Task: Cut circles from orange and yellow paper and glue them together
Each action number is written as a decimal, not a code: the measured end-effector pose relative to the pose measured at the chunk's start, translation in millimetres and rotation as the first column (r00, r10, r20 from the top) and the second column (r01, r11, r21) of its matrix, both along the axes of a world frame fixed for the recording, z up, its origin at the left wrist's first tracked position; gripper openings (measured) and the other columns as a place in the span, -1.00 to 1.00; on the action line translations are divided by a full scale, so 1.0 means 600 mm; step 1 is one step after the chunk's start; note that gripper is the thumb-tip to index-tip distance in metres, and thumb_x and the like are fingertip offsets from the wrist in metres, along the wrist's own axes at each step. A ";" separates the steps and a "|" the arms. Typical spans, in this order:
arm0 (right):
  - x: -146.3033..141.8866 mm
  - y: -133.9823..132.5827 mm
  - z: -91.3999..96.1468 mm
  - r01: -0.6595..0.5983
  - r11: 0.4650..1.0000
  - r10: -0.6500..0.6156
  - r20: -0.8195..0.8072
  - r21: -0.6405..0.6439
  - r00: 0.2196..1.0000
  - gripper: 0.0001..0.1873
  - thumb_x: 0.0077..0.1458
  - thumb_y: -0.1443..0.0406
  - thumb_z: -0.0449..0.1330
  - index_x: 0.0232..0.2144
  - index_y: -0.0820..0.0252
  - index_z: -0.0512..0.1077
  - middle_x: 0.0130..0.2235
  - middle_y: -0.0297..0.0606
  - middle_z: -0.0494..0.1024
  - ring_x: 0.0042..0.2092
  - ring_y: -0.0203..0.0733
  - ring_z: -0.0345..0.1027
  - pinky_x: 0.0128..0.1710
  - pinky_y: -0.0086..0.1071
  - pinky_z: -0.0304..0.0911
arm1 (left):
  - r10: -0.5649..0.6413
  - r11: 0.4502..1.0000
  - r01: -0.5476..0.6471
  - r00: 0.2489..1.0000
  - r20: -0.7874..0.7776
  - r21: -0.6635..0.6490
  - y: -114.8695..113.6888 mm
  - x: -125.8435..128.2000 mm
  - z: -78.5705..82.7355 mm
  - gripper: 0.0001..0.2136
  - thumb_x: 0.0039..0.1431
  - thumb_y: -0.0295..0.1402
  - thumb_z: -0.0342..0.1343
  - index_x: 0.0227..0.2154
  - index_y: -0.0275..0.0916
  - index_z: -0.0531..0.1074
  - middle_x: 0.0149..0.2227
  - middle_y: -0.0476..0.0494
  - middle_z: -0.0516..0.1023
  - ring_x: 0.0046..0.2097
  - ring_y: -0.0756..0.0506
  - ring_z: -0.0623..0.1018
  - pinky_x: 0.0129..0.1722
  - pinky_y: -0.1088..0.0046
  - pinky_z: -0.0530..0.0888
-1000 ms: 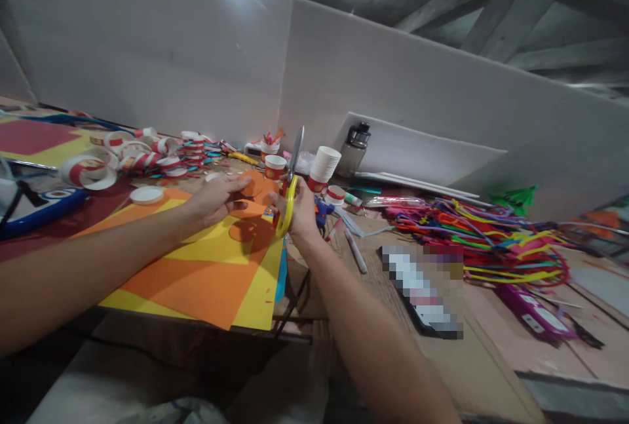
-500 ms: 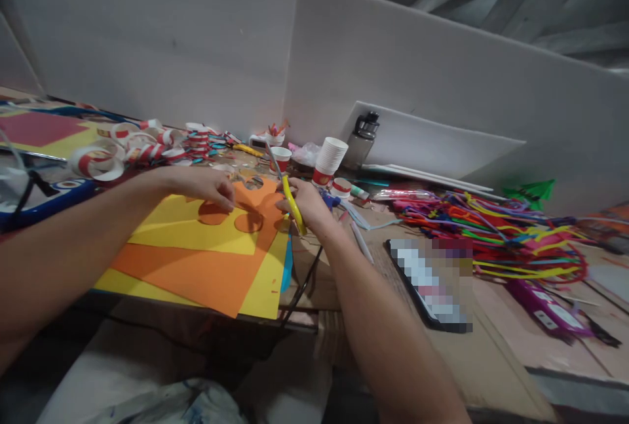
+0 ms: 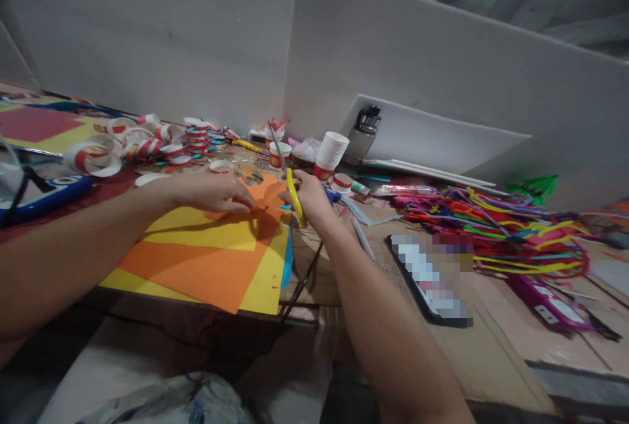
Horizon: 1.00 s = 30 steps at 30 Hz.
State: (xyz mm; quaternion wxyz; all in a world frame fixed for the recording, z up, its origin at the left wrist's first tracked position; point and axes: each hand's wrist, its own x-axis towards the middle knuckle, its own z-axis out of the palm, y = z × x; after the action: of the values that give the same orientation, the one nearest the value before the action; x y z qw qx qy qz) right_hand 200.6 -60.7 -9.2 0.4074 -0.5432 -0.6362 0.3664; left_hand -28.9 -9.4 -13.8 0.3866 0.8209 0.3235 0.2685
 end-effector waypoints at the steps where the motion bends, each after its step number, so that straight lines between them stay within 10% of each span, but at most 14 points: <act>1: 0.000 -0.001 0.001 0.013 1.000 -0.013 -0.006 0.000 1.000 -0.55 -0.21 0.40 0.26 -0.15 0.22 0.41 -0.57 -0.51 0.38 -0.64 -0.42 0.17 -0.67 -0.53 0.10 | -0.017 1.000 0.018 1.000 -0.021 0.023 0.001 -0.002 0.005 -0.86 -0.22 -0.46 0.39 -0.62 -0.08 0.58 -0.58 -0.03 0.56 -0.52 -0.04 0.47 -0.43 0.52 0.29; 11: 0.000 -0.004 0.009 0.089 0.996 -0.087 -0.047 0.033 0.995 -0.57 -0.25 0.37 0.32 -0.21 0.22 0.43 -0.51 -0.48 0.40 -0.60 -0.41 0.20 -0.62 -0.50 0.16 | 0.103 0.955 -0.041 0.975 0.198 -0.294 -0.003 0.000 0.021 -0.83 -0.30 -0.60 0.35 -0.61 -0.19 0.59 -0.70 -0.01 0.47 -0.69 0.02 0.38 -0.62 0.58 0.22; 22: -0.002 0.001 0.001 0.072 0.997 -0.072 -0.011 0.031 0.997 -0.50 -0.22 0.40 0.27 -0.11 0.26 0.47 -0.51 -0.45 0.43 -0.60 -0.39 0.23 -0.63 -0.49 0.14 | -0.055 0.996 0.019 0.898 -0.437 -0.087 0.012 -0.053 0.033 -0.79 -0.37 -0.53 0.42 -0.61 -0.18 0.54 -0.56 -0.05 0.52 -0.53 -0.03 0.41 -0.50 0.50 0.19; 30: -0.004 0.003 -0.002 0.066 0.998 -0.065 -0.023 0.021 0.998 -0.52 -0.22 0.40 0.27 -0.12 0.25 0.46 -0.52 -0.45 0.45 -0.61 -0.38 0.23 -0.64 -0.50 0.12 | -0.091 0.995 0.071 0.946 -0.312 -0.073 0.009 -0.050 0.026 -0.81 -0.39 -0.47 0.38 -0.60 -0.11 0.56 -0.61 0.04 0.50 -0.58 0.00 0.38 -0.54 0.49 0.17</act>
State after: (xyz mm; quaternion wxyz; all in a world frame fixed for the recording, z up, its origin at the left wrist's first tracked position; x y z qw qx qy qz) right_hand 198.2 -58.7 -10.6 0.4323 -0.5551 -0.6173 0.3520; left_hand -59.0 -3.7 1.6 0.3655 0.8536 0.3550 0.1083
